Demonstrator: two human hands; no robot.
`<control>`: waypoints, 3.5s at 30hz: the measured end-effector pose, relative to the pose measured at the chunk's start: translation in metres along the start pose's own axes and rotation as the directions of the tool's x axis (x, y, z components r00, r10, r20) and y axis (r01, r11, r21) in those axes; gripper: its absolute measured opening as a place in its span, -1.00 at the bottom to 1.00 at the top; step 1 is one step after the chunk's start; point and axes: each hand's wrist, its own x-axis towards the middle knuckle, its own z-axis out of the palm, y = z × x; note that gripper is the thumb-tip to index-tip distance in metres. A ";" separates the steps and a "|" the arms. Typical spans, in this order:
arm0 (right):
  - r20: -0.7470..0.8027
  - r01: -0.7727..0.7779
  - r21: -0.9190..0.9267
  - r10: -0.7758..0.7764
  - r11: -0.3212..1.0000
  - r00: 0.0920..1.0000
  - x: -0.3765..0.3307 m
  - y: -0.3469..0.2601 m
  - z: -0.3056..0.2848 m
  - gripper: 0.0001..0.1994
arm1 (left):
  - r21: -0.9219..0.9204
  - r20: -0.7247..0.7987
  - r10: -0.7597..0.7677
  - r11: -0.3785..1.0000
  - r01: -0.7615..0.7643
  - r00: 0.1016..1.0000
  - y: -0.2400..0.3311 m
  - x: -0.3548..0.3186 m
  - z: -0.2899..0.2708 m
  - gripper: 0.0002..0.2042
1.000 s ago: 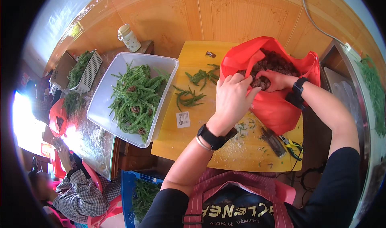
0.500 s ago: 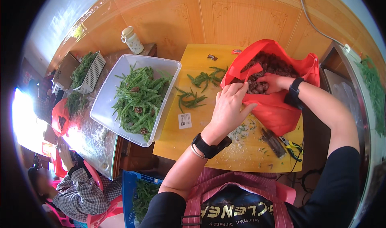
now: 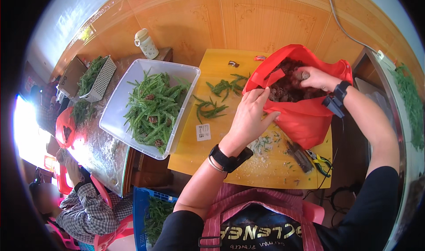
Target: Trimming and processing pine branches and cones.
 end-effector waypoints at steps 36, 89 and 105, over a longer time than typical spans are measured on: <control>-0.101 0.204 -0.230 -0.231 0.952 0.968 -0.062 -0.059 0.199 -0.39 | -0.717 0.570 -0.669 -0.123 0.686 0.476 -0.007 -0.101 0.022 -0.32; -0.381 0.074 -0.461 -0.273 0.884 0.883 -0.098 -0.084 0.163 -0.93 | 0.429 0.615 -0.197 0.896 -0.115 0.764 0.037 -0.091 0.088 -0.84; -0.638 0.568 0.690 0.006 0.449 0.770 -0.177 -0.124 0.179 -0.79 | -0.887 0.461 -0.224 -0.085 0.454 0.859 0.052 -0.072 0.023 -0.62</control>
